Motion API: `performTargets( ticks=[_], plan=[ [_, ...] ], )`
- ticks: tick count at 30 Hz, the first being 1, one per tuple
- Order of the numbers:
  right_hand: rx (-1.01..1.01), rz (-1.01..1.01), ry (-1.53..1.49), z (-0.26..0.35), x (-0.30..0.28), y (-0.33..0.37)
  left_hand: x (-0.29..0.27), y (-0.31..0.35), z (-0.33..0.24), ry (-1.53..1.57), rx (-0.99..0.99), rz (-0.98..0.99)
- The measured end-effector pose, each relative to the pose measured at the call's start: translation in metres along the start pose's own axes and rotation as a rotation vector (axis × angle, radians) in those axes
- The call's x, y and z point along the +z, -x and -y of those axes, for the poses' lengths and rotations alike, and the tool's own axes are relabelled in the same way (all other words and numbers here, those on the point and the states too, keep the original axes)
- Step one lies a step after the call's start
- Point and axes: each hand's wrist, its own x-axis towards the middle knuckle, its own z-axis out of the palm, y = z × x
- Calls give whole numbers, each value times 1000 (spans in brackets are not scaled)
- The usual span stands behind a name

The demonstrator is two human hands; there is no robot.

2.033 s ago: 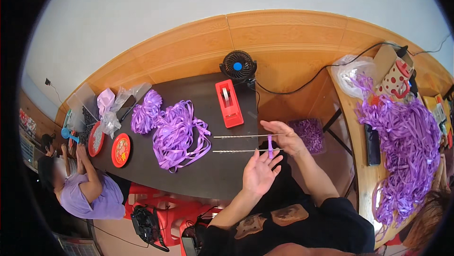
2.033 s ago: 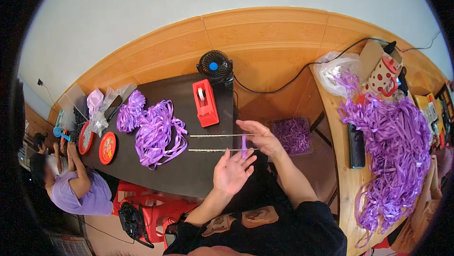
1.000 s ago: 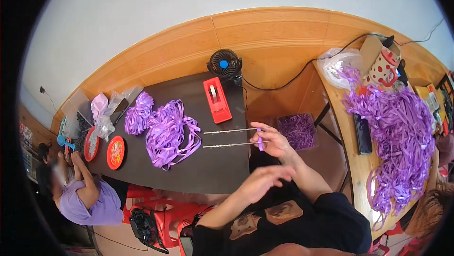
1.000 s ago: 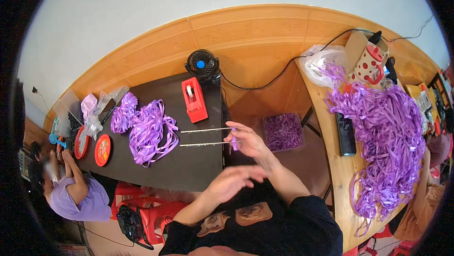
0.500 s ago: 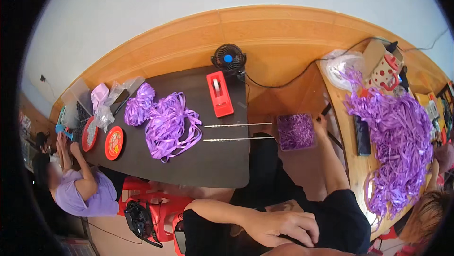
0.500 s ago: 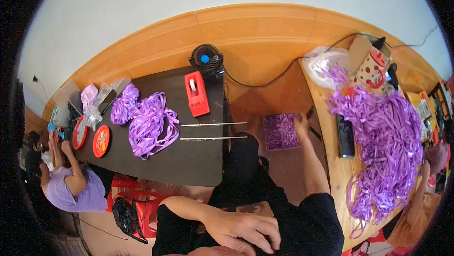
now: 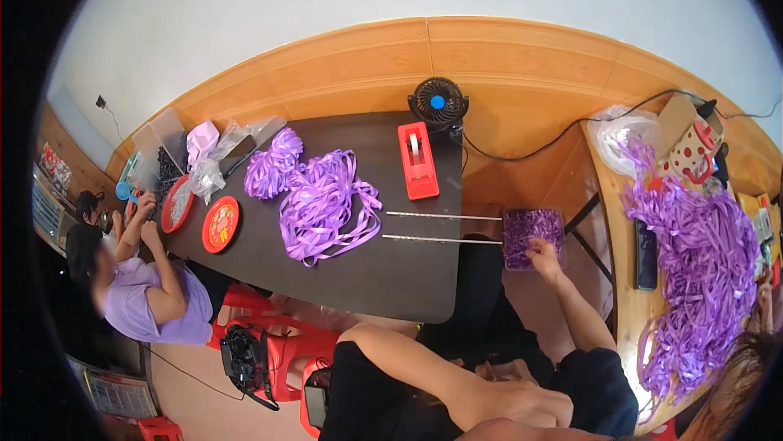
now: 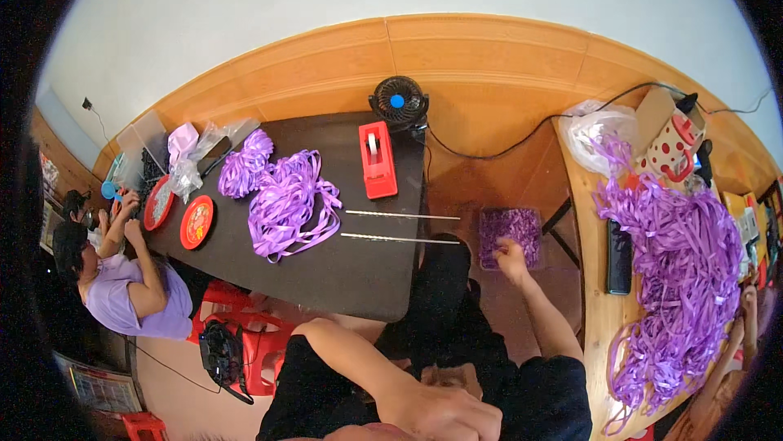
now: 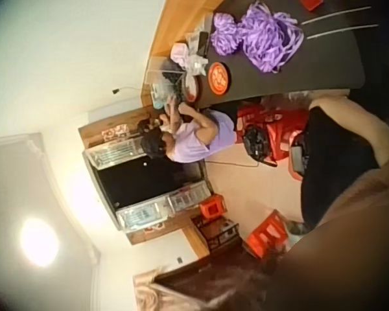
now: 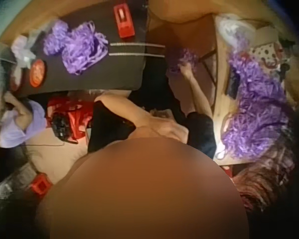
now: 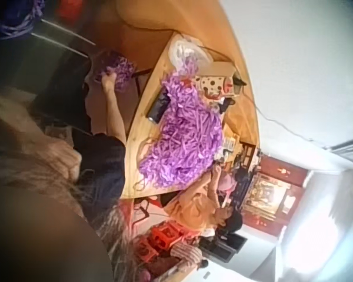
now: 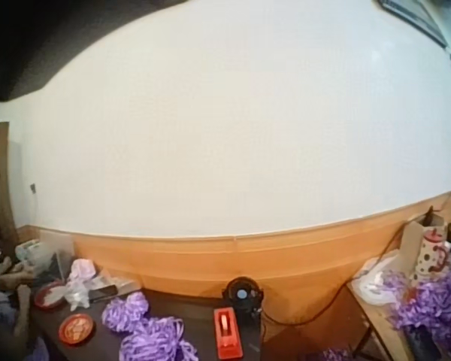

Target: Wrapping purple ribbon around metal rods and securing it with tape to assemble a toy part.

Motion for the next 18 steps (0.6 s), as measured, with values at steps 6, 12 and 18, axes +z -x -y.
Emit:
performTargets(
  ticks=[6,12,18],
  plan=[
    [-161,-17,-123,-3,8,-5,-39,41,-22,-334,-3,138],
    [-21,33,-180,3,4,4,-74,55,-64,-479,96,-387],
    [-5,95,-247,10,10,19,-49,64,-21,-116,-72,81]
  ],
)
